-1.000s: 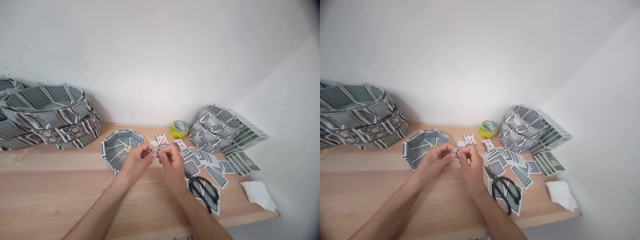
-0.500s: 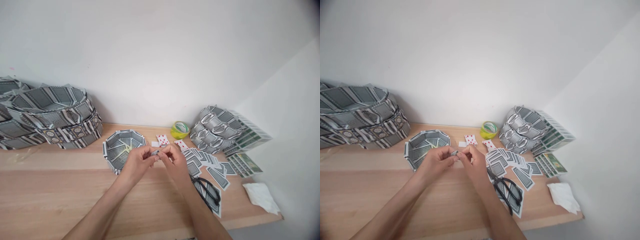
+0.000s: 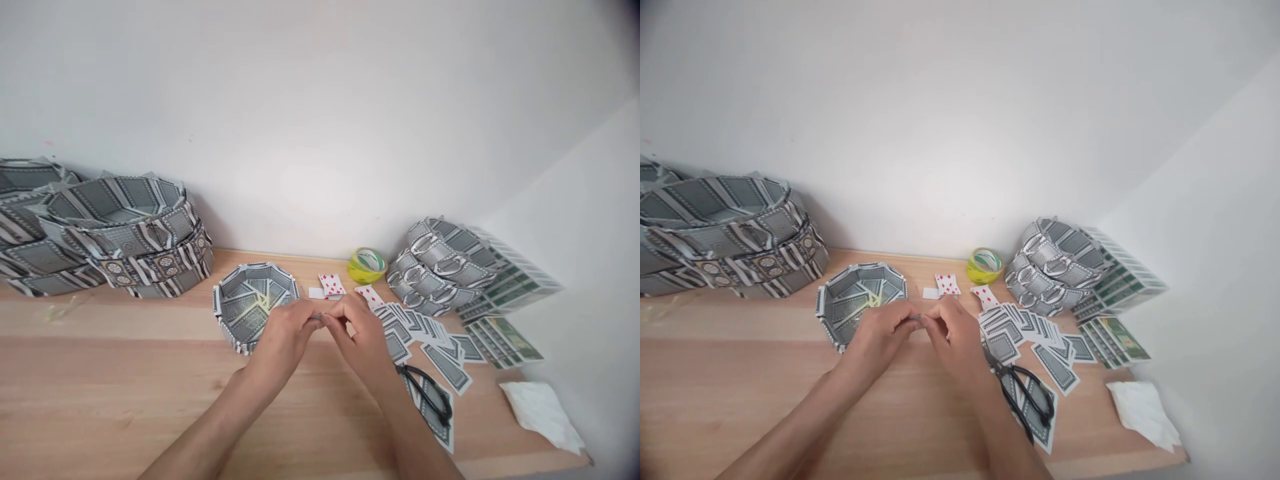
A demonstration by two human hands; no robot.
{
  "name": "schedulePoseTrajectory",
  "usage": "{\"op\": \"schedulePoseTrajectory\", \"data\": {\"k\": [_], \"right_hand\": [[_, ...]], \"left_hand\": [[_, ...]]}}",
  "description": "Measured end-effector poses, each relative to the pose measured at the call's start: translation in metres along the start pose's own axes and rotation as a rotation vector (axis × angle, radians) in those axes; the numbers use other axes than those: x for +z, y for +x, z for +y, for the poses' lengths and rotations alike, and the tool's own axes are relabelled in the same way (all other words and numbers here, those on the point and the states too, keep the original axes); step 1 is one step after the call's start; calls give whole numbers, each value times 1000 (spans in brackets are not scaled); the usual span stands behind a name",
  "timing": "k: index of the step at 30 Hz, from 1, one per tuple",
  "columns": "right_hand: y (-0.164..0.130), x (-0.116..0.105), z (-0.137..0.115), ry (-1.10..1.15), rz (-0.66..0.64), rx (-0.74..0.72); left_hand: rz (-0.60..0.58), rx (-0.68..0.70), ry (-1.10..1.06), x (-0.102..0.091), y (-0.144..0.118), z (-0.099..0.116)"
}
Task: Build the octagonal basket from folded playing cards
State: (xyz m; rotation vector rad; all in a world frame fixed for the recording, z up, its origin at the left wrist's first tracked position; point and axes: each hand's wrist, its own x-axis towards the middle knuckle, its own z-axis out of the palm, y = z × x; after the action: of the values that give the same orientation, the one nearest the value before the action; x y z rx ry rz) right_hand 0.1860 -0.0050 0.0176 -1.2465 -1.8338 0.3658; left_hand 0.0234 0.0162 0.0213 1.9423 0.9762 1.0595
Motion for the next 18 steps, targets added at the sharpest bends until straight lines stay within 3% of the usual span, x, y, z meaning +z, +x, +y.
{"op": "schedulePoseTrajectory", "data": {"k": [10, 14, 18], "right_hand": [[1, 8, 2, 246, 4, 271], [6, 8, 2, 281, 77, 348], [15, 10, -2, 241, 148, 331]], "left_hand": [[-16, -154, 109, -4, 4, 5], [150, -174, 87, -23, 8, 5], [342, -190, 87, -54, 12, 6]]}}
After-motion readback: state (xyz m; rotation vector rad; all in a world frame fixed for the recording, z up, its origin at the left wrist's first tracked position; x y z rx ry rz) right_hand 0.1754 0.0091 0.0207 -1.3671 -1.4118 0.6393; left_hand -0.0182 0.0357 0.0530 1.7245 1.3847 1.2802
